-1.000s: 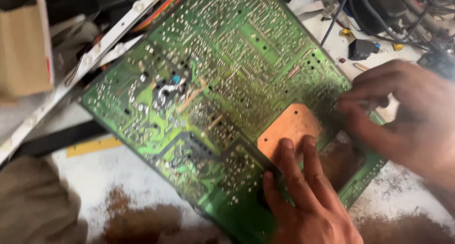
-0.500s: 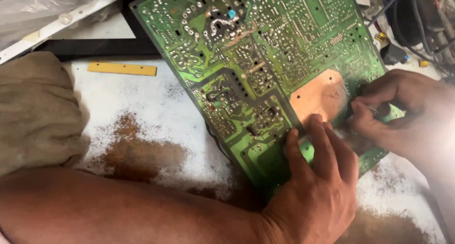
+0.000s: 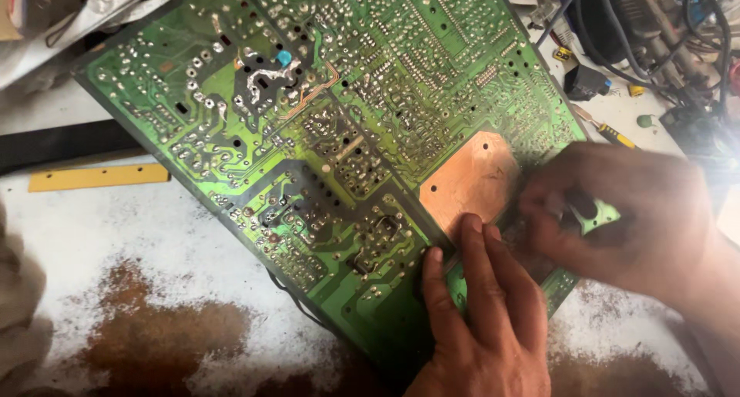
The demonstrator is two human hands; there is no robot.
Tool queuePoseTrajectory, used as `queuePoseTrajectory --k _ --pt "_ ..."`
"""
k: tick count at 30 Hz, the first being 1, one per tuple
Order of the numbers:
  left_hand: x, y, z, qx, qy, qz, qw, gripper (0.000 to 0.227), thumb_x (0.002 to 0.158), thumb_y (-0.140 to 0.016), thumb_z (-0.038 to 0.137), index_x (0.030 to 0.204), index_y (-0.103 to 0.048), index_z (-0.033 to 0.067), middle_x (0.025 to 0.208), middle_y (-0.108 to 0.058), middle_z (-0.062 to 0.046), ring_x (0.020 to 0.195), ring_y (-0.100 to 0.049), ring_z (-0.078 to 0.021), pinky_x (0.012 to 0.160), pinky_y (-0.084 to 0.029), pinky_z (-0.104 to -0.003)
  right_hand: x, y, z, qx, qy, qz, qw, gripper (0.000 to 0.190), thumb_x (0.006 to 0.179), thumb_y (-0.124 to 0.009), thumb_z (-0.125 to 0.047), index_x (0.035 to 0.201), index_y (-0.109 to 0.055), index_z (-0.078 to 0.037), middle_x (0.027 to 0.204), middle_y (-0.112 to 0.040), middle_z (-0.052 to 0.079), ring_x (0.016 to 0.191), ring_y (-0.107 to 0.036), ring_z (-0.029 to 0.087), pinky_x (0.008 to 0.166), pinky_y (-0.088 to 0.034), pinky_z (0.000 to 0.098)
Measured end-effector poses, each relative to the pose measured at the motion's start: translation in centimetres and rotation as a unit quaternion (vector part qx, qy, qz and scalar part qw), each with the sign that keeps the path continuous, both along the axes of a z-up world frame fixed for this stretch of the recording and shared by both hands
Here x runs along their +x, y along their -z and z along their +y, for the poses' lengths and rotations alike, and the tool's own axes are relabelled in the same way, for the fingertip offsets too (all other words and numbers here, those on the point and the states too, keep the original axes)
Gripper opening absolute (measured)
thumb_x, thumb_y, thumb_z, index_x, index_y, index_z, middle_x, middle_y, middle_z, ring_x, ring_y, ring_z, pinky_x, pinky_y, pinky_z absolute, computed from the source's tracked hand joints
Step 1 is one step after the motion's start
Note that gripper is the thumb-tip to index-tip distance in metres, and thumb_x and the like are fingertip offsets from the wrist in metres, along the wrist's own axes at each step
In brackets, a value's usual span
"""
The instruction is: The person uses a yellow utility knife to scrape a copper-colored area on a green circuit board, removing residue. After scraping, the person wipes the cleaned area with a white cloth to remove debris.
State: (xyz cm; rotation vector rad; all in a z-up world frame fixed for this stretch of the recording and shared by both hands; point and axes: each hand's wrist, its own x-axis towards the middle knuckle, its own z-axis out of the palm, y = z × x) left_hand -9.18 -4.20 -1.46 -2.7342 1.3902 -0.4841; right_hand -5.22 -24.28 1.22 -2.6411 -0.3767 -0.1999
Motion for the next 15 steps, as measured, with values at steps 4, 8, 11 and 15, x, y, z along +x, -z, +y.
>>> queuePoseTrajectory --k 4,8,11,15 --pt "-0.1 0.1 -0.1 -0.015 -0.016 0.001 1.000 0.033 0.094 -0.055 0.004 0.117 -0.067 -0.0169 0.131 -0.058 -0.037 0.130 -0.054 -0.0558 0.097 -0.052 -0.068 -0.2 0.3 0.4 -0.011 0.107 0.023 0.994 0.018 0.079 -0.082 -0.007 0.094 -0.072 -0.005 0.091 -0.074 0.005 0.069 -0.065 0.012 0.057 -0.051 0.0248" --pt "-0.1 0.3 0.0 -0.025 0.001 0.009 1.000 0.035 0.091 -0.056 0.006 0.117 -0.067 -0.0159 0.129 -0.059 -0.038 0.128 -0.055 -0.0581 0.095 -0.053 -0.070 -0.5 0.1 0.3 0.045 0.036 0.046 0.997 0.017 0.079 -0.079 -0.009 0.095 -0.072 -0.010 0.092 -0.075 0.000 0.077 -0.069 0.008 0.063 -0.051 0.0226" --pt "-0.3 0.3 -0.2 -0.018 -0.008 0.003 1.000 0.035 0.094 -0.056 0.007 0.118 -0.067 -0.0164 0.129 -0.059 -0.039 0.128 -0.054 -0.0596 0.096 -0.051 -0.071 -0.7 0.8 0.4 0.037 0.083 0.048 0.995 0.017 0.081 -0.078 -0.006 0.096 -0.071 -0.007 0.092 -0.074 0.003 0.074 -0.068 0.009 0.061 -0.053 0.0228" --pt "-0.4 0.4 -0.2 -0.022 -0.004 0.021 1.000 0.039 0.090 -0.057 0.010 0.119 -0.067 -0.0139 0.130 -0.057 -0.038 0.128 -0.053 -0.0606 0.095 -0.051 -0.073 -1.2 1.6 0.5 0.030 0.132 0.056 0.989 0.017 0.081 -0.082 -0.010 0.094 -0.072 -0.007 0.089 -0.072 0.003 0.074 -0.064 0.011 0.061 -0.052 0.0244"
